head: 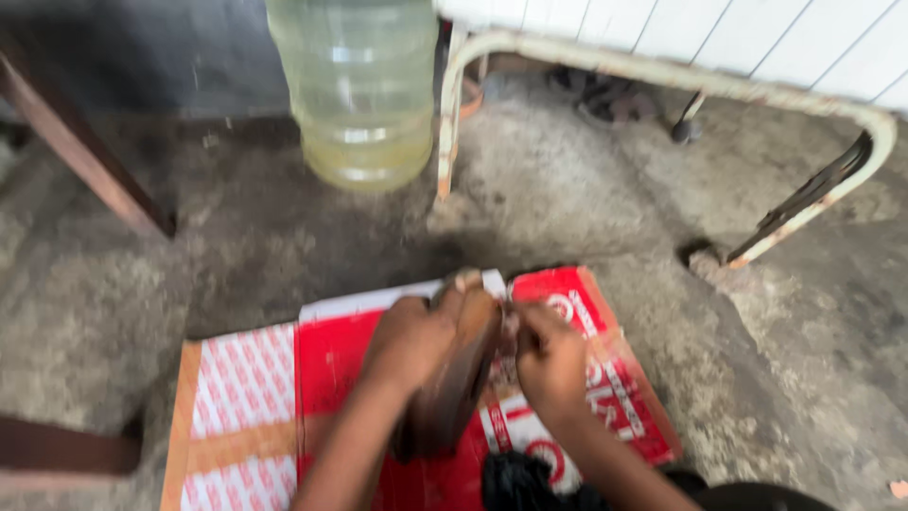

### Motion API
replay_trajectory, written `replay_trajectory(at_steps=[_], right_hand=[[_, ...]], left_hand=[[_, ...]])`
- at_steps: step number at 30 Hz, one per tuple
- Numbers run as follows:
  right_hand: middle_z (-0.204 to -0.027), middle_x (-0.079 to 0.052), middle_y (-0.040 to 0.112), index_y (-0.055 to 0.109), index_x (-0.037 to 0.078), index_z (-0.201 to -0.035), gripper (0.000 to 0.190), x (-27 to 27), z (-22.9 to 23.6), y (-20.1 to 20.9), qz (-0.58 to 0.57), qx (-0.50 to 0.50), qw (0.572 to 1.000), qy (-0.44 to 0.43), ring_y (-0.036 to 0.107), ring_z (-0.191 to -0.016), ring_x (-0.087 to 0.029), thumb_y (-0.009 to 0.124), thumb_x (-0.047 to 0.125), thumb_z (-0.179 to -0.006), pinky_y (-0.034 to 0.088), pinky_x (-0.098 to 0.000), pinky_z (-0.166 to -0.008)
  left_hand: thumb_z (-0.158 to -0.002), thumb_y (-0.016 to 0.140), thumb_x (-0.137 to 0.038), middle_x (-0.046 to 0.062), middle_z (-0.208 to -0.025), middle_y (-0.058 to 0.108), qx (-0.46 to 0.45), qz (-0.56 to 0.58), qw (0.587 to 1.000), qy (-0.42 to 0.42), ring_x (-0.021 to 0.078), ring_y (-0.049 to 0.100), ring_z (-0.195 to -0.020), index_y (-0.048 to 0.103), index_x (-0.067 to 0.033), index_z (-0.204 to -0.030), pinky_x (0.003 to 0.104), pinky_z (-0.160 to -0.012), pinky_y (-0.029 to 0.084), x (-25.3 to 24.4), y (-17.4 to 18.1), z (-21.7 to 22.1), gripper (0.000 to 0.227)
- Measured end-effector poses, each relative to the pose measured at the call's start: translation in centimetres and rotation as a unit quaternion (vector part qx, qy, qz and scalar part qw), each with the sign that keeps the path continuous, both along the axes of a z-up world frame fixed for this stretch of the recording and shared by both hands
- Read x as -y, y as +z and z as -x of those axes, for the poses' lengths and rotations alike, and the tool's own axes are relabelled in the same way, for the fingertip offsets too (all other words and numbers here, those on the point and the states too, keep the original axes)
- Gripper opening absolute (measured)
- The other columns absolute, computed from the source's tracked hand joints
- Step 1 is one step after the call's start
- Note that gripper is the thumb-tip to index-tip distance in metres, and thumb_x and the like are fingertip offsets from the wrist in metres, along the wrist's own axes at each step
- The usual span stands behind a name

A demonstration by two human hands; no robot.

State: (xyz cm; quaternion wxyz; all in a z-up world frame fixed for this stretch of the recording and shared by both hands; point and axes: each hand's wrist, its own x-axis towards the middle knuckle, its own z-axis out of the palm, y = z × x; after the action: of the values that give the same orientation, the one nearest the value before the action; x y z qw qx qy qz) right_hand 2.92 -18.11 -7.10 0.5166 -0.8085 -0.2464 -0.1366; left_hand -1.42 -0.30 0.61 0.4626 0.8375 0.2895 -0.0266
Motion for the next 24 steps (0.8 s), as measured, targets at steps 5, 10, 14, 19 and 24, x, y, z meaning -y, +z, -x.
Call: replay_trajectory(at_steps=[5, 10, 14, 19, 24], right_hand=[[-0.113, -0.02, 0.069, 0.066, -0.004, -0.119, 0.039, -0.9, -0.2, 1.2, 0.062, 0.281, 0.958, 0.024, 0.068, -0.099, -0.036, 0.055, -0.012, -0.083, 0.055, -0.0387, -0.087], [-0.097, -0.015, 0.072, 0.073, 0.002, -0.113, 0.033, -1.5, -0.4, 2.6, 0.021, 0.013, 1.0, 0.019, 0.072, -0.079, -0.027, 0.059, -0.012, -0.086, 0.055, -0.034, -0.069], [-0.106, -0.017, 0.07, 0.068, -0.001, -0.117, 0.045, -0.7, 1.0, 1.8, -0.027, 0.163, 0.982, 0.091, 0.072, -0.09, -0.03, 0.049, -0.015, -0.079, 0.057, -0.0328, -0.078], [-0.088, -0.012, 0.071, 0.076, 0.0, -0.109, 0.039, 0.8, -1.9, -4.4, 0.017, -0.172, 0.985, 0.014, 0.071, -0.075, -0.022, 0.051, -0.014, -0.083, 0.06, -0.036, -0.066], [-0.097, -0.009, 0.073, 0.076, 0.004, -0.119, 0.03, 1.4, -6.9, -12.1, -0.149, -0.365, 0.919, 0.024, 0.064, -0.08, -0.017, 0.062, -0.005, -0.093, 0.055, -0.036, -0.074]], left_hand=[[-0.089, 0.053, -0.066, 0.034, -0.09, 0.072, 0.046, 0.003, 0.999, 0.021, 0.0445, 0.075, -0.094, 0.073, 0.0079, -0.088, 0.049, -0.084, 0.056, -1.0, -0.5, -0.4, 0.077], [-0.091, 0.05, -0.065, 0.034, -0.089, 0.073, 0.032, 0.008, 0.999, 0.017, 0.0426, 0.075, -0.092, 0.076, 0.0099, -0.088, 0.048, -0.083, 0.056, -1.2, 0.4, -0.2, 0.08], [-0.09, 0.051, -0.063, 0.032, -0.088, 0.075, 0.024, 0.065, 0.997, 0.045, 0.0409, 0.079, -0.087, 0.073, 0.0102, -0.094, 0.047, -0.079, 0.059, -1.2, -0.5, 0.4, 0.077], [-0.093, 0.054, -0.064, 0.03, -0.088, 0.075, 0.055, 0.016, 0.998, 0.027, 0.0374, 0.077, -0.088, 0.074, 0.0111, -0.097, 0.041, -0.079, 0.056, -0.9, -0.6, 1.3, 0.078], [-0.093, 0.053, -0.059, 0.02, -0.082, 0.077, 0.047, 0.175, 0.982, 0.061, 0.0291, 0.072, -0.073, 0.078, 0.0025, -0.101, 0.041, -0.067, 0.055, -1.0, -2.3, 3.3, 0.067]])
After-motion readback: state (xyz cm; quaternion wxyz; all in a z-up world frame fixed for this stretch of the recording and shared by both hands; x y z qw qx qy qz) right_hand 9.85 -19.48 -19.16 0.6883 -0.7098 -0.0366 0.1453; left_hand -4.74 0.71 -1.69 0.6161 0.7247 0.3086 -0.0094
